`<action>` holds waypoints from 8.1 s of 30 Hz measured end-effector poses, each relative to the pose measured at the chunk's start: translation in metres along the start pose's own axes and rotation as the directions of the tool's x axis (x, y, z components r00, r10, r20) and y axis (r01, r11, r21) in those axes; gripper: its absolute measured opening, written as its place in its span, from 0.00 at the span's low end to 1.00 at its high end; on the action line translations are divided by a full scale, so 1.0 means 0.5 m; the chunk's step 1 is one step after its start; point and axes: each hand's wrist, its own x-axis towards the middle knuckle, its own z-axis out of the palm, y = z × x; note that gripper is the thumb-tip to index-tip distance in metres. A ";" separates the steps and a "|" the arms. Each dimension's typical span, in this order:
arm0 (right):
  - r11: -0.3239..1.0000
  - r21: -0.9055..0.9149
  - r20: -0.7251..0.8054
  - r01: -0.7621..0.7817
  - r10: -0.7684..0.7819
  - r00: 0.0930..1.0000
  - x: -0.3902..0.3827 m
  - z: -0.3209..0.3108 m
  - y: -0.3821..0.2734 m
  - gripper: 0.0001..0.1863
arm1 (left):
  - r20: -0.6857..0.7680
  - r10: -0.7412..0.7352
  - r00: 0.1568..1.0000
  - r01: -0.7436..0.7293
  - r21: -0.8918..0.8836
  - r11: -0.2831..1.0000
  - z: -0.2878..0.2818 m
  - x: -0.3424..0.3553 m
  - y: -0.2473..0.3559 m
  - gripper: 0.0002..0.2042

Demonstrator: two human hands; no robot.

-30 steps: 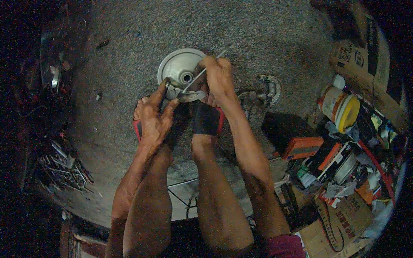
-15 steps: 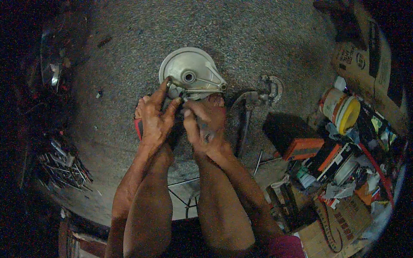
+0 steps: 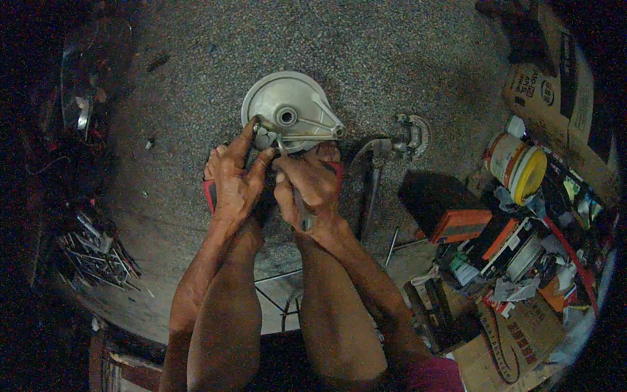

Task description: The person disassembles a circular mechanical component, likely a clutch assembly, using a wrench and hammer. They remove a cover plate, extract internal friction plates and springs, and then reassemble the unit by inserting the components back into the housing and securing the cover.

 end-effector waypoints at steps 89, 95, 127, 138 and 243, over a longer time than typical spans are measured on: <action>0.998 0.009 0.115 0.066 -0.067 0.991 -0.012 -0.010 -0.002 0.14 | 0.021 -0.028 0.999 0.028 -0.037 0.999 0.015 0.003 -0.017 0.26; 0.993 -0.012 0.101 0.118 -0.116 0.988 -0.010 -0.005 -0.001 0.15 | -0.012 0.043 0.999 -0.043 -0.042 0.998 0.018 0.002 -0.019 0.25; 0.882 0.056 0.112 -0.468 0.460 0.881 0.055 -0.052 0.005 0.12 | -0.003 0.049 0.999 -0.049 0.113 0.992 0.010 0.003 -0.006 0.26; 0.999 0.046 0.169 -0.010 0.002 0.986 -0.001 -0.033 -0.016 0.16 | 0.050 0.013 0.999 -0.017 0.064 0.998 0.005 0.011 0.002 0.26; 0.954 -0.069 0.165 -0.292 0.299 0.940 0.090 -0.029 -0.078 0.09 | -0.022 0.100 0.995 -0.096 0.157 0.983 0.013 -0.003 -0.008 0.26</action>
